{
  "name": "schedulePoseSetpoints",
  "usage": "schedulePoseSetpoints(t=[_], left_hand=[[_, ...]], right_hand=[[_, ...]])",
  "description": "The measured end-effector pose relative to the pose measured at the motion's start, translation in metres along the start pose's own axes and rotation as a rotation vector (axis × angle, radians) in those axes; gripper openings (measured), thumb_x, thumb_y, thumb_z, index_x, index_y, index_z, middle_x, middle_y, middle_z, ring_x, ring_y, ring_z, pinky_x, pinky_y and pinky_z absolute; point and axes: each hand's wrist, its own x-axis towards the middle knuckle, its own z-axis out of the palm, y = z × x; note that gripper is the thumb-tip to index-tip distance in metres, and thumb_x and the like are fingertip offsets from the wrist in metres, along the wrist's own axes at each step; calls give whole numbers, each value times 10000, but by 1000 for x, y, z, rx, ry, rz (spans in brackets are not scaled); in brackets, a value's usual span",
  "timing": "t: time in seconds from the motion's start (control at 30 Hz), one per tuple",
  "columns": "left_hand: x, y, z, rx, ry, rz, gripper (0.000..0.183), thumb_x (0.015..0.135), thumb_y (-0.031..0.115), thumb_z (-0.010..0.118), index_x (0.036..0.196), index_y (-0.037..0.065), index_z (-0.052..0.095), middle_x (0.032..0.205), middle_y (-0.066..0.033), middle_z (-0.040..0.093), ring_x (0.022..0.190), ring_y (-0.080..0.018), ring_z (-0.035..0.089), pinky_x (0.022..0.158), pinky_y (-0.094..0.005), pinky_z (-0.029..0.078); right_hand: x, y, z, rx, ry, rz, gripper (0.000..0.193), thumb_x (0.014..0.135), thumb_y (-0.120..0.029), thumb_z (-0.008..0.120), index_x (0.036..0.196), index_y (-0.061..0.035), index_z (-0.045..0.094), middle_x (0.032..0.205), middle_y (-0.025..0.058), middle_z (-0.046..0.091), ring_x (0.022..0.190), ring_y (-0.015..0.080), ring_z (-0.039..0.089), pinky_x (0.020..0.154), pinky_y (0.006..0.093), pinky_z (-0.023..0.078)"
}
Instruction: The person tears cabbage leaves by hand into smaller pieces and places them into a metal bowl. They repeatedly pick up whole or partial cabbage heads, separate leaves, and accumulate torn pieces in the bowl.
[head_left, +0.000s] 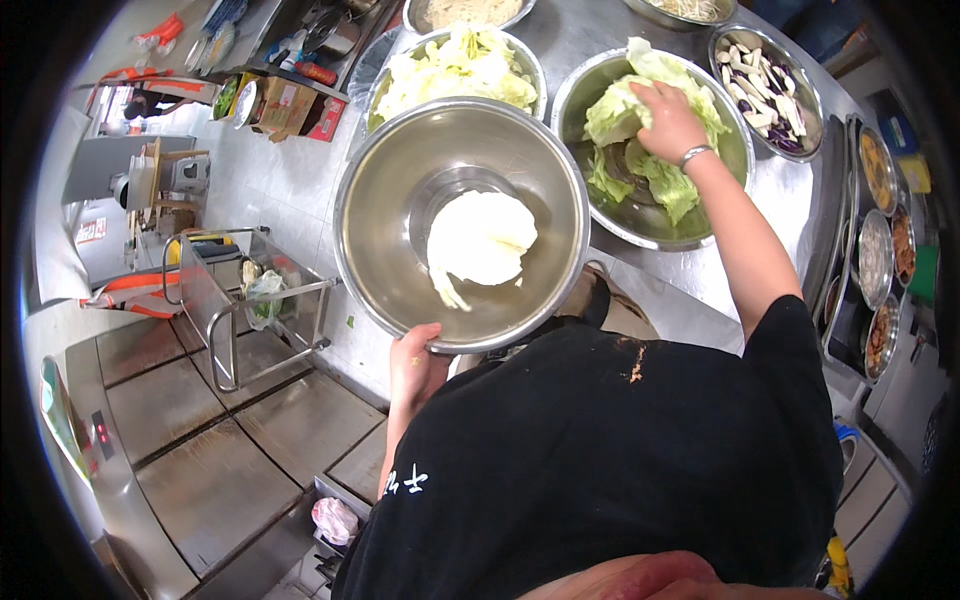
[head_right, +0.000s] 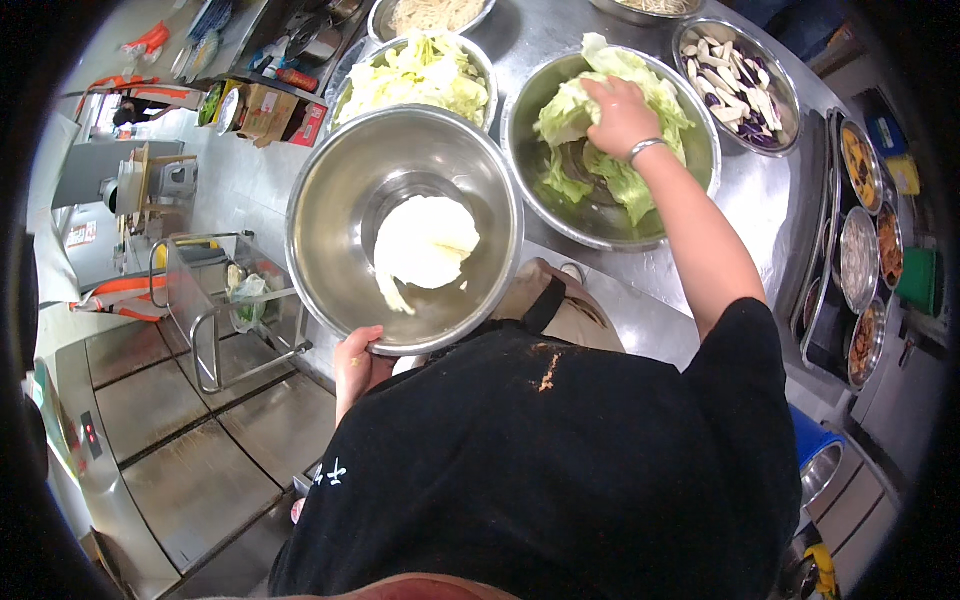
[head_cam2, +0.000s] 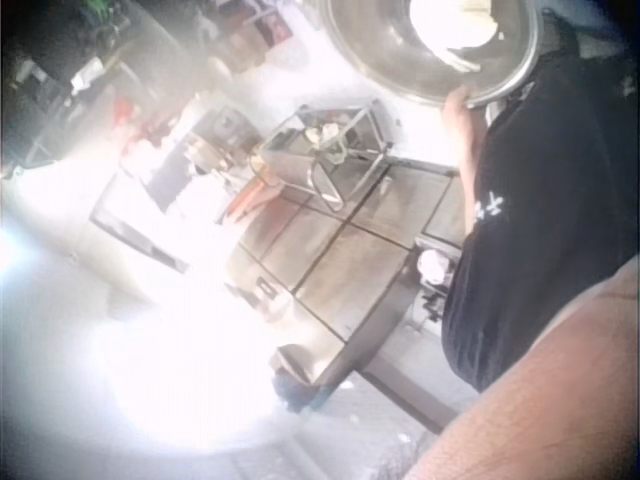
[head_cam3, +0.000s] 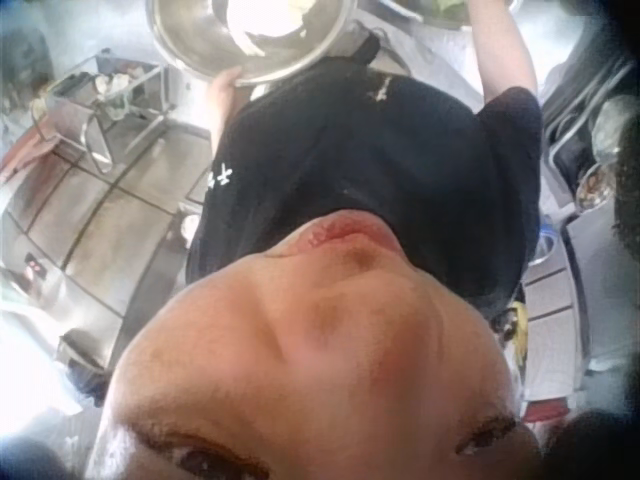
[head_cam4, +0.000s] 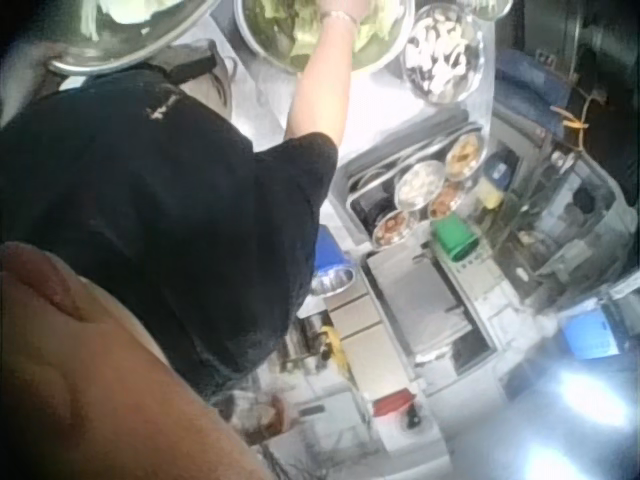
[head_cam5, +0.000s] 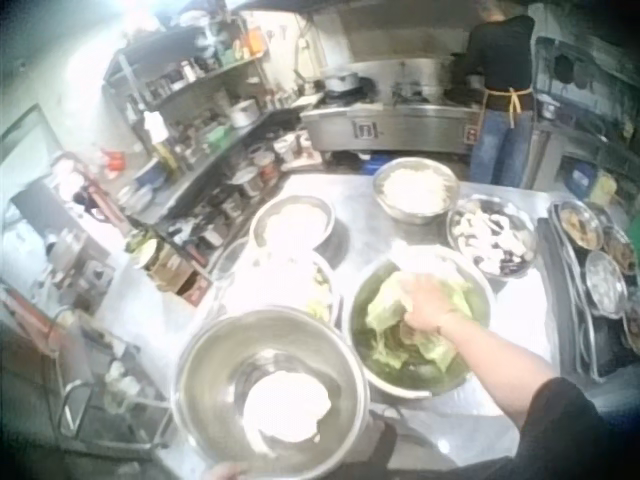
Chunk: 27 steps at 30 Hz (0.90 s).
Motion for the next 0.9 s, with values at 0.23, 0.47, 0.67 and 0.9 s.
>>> schedulePoseSetpoints(t=[0.23, 0.47, 0.67, 0.9], left_hand=[[4, 1, 13, 27, -8, -12, 461, 851, 63, 545, 1258, -143, 479, 1220, -241, 614, 1121, -359, 619, 1004, -485, 468], [2, 8, 33, 73, -45, -59, 490, 861, 56, 536, 1304, -133, 445, 1251, -237, 593, 1131, -355, 611, 1012, -479, 460], [2, 8, 45, 133, -18, -51, 440, 890, 57, 527, 1277, -144, 469, 1189, -248, 621, 1092, -356, 629, 979, -484, 476], [8, 12, 53, 151, -72, -86, 469, 870, 17, 526, 1315, -107, 446, 1231, -232, 597, 1102, -338, 627, 923, -468, 525]], right_hand=[[-7, 36, -38, 547, -64, 90, 563, 772, -124, 619, 1331, -63, 596, 1129, 154, 693, 929, 208, 662, 886, 297, 504], [-38, 46, -72, 1135, 26, 407, 577, 820, -81, 617, 1386, -5, 535, 1138, 78, 657, 962, 122, 607, 828, 244, 483], [-70, -10, -143, 1295, 97, 89, 617, 852, -2, 563, 1456, 5, 436, 1332, 124, 576, 1166, 179, 587, 1003, 288, 451], [-72, -128, -129, 1039, 0, -319, 607, 772, -105, 572, 1379, -112, 564, 1307, 95, 598, 1185, 206, 581, 1009, 337, 473]])
